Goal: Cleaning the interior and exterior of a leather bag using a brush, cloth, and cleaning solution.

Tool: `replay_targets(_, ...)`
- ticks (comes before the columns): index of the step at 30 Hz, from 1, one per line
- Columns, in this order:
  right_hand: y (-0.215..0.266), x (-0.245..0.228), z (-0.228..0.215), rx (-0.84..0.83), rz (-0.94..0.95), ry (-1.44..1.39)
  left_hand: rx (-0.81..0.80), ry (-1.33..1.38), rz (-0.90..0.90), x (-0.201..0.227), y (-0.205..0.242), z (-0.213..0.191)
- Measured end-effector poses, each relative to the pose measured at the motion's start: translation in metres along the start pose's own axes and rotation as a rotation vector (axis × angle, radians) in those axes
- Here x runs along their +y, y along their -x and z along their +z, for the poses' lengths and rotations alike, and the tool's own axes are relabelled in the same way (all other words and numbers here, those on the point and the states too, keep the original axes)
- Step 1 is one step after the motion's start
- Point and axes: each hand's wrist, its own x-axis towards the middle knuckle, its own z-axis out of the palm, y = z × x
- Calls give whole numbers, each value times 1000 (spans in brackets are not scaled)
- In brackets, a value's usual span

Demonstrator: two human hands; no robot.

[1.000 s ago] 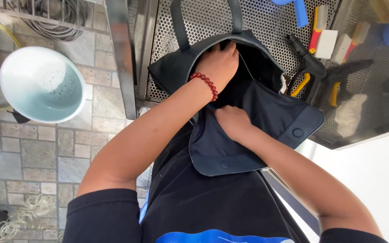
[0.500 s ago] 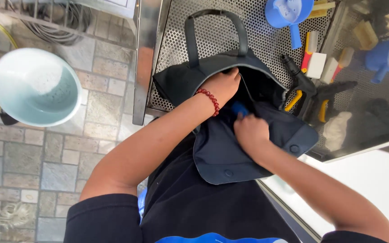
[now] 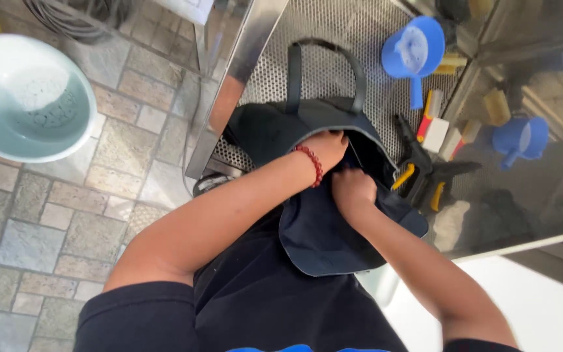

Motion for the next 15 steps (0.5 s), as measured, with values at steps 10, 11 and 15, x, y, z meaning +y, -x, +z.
replay_targets(10,-6,7,-11,-83,-16,15,-94,-43,-14,-12,13,-62)
replay_targets(11,-40,6,18,-69,55,-92,-43,-29,-28,-8,11,-54)
replay_targets(15,-86,-16,30,-87,114,-397,125,206,-133,-6,2,-1)
